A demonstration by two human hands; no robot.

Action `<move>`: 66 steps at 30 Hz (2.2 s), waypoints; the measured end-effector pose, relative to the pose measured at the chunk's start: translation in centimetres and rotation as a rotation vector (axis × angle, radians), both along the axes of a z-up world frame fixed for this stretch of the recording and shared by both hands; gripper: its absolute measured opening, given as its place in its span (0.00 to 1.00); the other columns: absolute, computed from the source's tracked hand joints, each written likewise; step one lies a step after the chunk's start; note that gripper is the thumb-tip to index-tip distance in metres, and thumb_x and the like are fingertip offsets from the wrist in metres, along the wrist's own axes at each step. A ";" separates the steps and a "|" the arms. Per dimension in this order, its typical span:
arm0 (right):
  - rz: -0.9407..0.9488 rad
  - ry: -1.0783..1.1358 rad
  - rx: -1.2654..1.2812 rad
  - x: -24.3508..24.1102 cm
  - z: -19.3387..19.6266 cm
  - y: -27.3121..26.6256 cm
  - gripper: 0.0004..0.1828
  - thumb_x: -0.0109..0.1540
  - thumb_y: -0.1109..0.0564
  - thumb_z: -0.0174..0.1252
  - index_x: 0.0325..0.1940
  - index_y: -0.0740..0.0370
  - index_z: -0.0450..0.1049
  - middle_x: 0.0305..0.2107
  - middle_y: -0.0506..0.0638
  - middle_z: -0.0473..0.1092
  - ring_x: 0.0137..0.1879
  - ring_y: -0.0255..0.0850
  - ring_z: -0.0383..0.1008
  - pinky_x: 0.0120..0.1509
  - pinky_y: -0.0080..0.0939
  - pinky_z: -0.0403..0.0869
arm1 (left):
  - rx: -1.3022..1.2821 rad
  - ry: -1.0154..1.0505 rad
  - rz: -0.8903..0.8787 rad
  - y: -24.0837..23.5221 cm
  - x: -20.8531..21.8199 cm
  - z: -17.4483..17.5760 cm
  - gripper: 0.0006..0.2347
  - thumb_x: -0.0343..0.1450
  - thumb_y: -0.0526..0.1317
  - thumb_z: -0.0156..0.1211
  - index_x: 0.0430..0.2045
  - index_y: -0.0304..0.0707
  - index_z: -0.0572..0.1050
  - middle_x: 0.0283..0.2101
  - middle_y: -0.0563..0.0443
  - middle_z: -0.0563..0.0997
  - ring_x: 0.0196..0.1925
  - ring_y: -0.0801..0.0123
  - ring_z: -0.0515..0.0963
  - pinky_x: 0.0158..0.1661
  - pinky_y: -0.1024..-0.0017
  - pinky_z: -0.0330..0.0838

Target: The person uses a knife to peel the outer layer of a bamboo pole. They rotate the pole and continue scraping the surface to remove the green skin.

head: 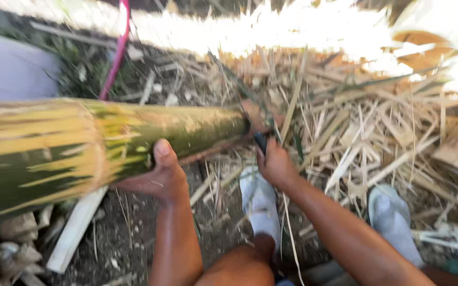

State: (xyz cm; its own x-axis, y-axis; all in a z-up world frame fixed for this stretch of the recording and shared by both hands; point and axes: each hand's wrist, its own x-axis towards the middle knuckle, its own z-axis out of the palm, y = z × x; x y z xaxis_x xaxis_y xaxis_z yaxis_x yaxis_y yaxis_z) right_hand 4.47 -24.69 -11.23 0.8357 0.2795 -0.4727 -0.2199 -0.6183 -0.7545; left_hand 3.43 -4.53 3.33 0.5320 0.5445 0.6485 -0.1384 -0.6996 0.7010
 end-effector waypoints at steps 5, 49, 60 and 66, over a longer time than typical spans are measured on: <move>0.068 -0.279 0.291 -2.2 3.3 -0.7 0.19 0.62 0.51 0.55 0.50 0.67 0.65 0.27 0.69 0.74 0.33 0.67 0.77 0.38 0.63 0.76 | 0.035 -0.007 0.051 0.9 0.2 -1.7 0.51 0.73 0.62 0.67 0.72 0.25 0.35 0.74 0.32 0.51 0.72 0.57 0.61 0.71 0.61 0.61; -0.044 -0.191 0.011 -0.7 -0.7 0.1 0.17 0.65 0.51 0.57 0.47 0.67 0.64 0.25 0.67 0.72 0.33 0.67 0.76 0.38 0.61 0.75 | 0.138 0.074 0.051 1.0 1.0 -1.5 0.48 0.71 0.62 0.63 0.72 0.25 0.39 0.71 0.33 0.56 0.67 0.58 0.65 0.64 0.64 0.67; -0.083 -0.070 -0.016 -0.4 -3.5 -0.2 0.20 0.66 0.49 0.56 0.51 0.68 0.63 0.26 0.69 0.73 0.34 0.68 0.77 0.39 0.65 0.74 | -0.047 0.103 -0.098 -0.2 1.2 0.8 0.49 0.68 0.69 0.61 0.68 0.24 0.45 0.64 0.32 0.66 0.61 0.56 0.75 0.62 0.59 0.76; -0.095 -0.318 0.146 -3.6 -4.3 -1.1 0.24 0.64 0.51 0.54 0.57 0.70 0.62 0.25 0.71 0.73 0.32 0.70 0.76 0.35 0.65 0.74 | 0.191 0.167 0.067 1.3 -1.2 -1.8 0.43 0.74 0.65 0.60 0.71 0.34 0.43 0.70 0.37 0.60 0.68 0.53 0.69 0.67 0.62 0.70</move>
State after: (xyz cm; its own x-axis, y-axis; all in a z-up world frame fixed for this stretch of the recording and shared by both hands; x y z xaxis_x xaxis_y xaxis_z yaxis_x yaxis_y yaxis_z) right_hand 0.87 -25.80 -15.55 0.9601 0.2388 -0.1456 -0.0112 -0.4873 -0.8731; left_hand 2.25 -3.20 1.51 0.6072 0.4587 0.6488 0.0198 -0.8250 0.5648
